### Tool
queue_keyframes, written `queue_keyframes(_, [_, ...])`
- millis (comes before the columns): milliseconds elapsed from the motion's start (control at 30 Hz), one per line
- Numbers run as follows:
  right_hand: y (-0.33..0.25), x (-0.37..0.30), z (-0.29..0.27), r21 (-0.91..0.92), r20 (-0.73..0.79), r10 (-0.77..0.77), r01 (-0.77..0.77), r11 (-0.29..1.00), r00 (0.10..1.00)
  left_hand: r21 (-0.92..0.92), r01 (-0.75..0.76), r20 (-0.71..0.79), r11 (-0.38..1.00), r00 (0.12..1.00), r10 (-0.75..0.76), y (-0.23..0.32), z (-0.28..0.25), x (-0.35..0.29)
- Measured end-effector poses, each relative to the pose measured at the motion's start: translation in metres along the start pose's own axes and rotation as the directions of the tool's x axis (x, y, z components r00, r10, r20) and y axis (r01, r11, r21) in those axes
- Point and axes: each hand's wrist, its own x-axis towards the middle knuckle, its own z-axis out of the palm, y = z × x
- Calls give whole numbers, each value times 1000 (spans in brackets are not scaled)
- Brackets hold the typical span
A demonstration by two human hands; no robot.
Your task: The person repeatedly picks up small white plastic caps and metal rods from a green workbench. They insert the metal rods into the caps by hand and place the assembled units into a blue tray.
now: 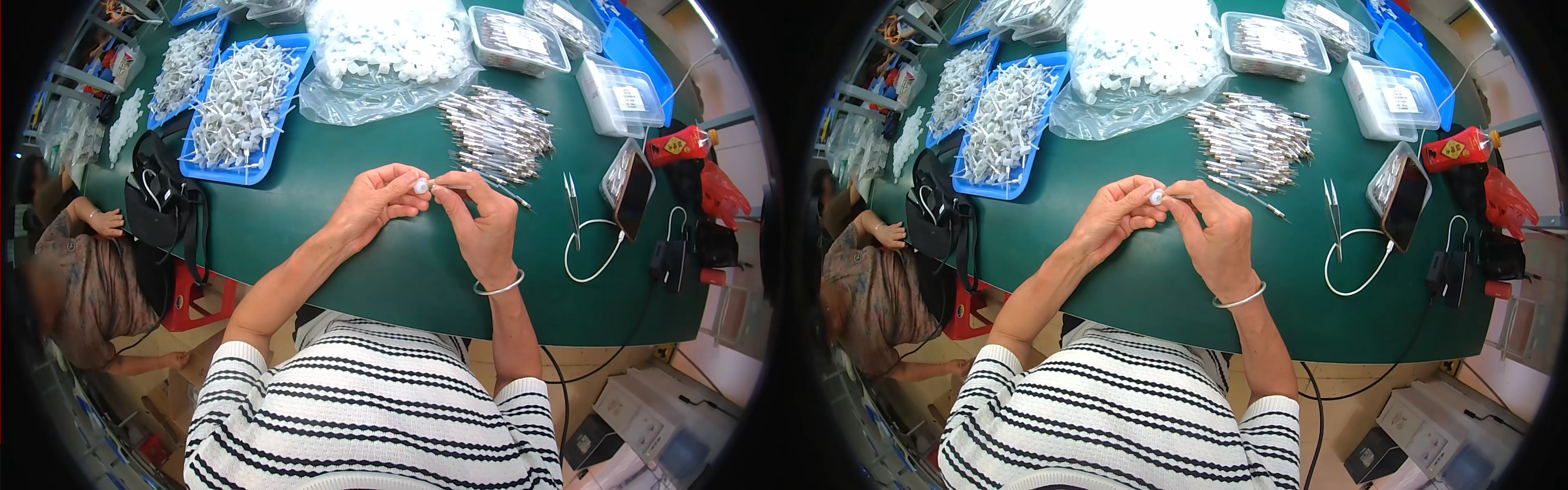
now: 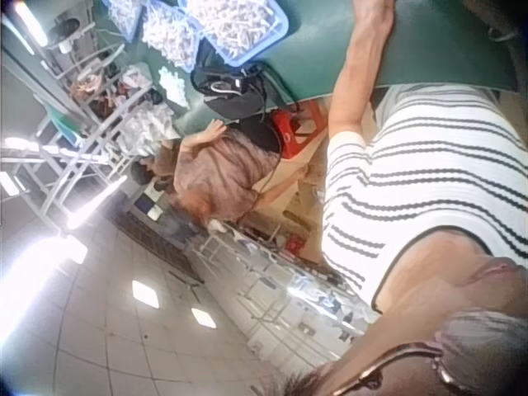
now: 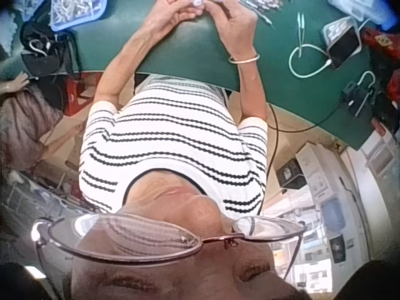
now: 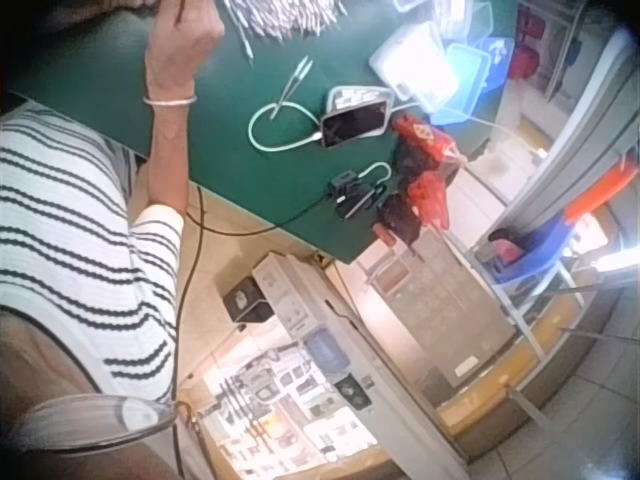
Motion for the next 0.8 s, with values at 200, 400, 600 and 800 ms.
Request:
queue_keyframes(200, [-1, 0, 1, -26, -13, -6, 5, 1000, 1000, -4, -15, -8, 1000, 1000, 15, -1, -1, 0])
queue_keyframes(400, [1, -1, 0, -40, 4, -37, 37, 998, 999, 24, -12, -9, 1000, 1000, 12, 0, 1, -1])
queue_keyframes(600, [3, -1, 0, -25, 10, -19, 20, 1000, 1000, 56, -28, -3, 998, 1000, 28, 2, 0, -1])
queue_keyframes(800, [1, -1, -2, -24, 2, -3, 3, 1000, 1000, 97, -16, 23, 995, 1000, 14, 11, 0, -4])
